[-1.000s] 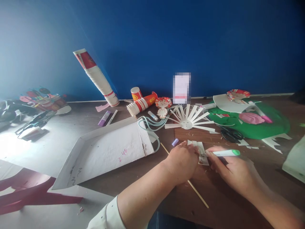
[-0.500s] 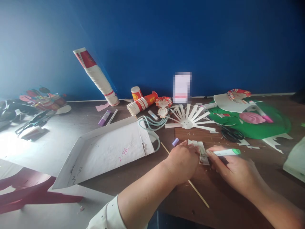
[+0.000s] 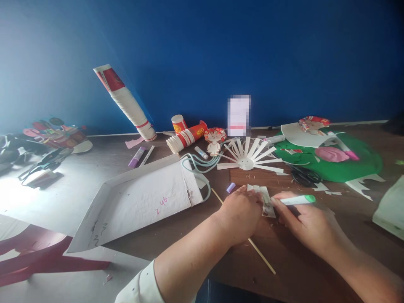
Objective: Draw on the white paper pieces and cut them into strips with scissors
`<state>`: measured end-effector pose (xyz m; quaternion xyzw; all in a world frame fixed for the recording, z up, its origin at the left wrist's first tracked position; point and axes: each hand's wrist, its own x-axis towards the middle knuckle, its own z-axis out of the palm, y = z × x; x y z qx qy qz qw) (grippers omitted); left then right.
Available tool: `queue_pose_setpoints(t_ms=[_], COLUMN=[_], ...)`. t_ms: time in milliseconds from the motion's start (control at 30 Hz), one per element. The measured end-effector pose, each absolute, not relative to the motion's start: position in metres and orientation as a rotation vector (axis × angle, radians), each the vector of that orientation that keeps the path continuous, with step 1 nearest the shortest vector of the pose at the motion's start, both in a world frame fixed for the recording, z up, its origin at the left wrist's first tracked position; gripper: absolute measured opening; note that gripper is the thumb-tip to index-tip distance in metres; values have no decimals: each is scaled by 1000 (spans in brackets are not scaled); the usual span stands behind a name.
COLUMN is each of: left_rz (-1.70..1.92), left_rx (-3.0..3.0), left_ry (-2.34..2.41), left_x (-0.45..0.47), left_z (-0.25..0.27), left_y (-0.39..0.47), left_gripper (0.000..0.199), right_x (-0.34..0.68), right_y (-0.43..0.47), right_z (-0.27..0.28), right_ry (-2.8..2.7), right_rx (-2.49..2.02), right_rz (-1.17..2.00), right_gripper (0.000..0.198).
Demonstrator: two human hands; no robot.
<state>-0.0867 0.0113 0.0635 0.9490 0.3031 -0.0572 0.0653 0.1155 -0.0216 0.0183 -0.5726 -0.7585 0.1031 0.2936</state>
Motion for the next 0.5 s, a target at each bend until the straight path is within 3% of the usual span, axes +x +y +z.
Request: queue_pose_setpoints(t_ms=[500], left_rz=[-199], left_rx=[2851], left_ry=[910], left_x=[-86], left_z=[63], left_y=[12], left_gripper=[41], right_x=[117], right_y=[-21], right_z=[18], right_ry=[-2039], right_rx=[-1514], right_rz=[289], right_gripper=[38])
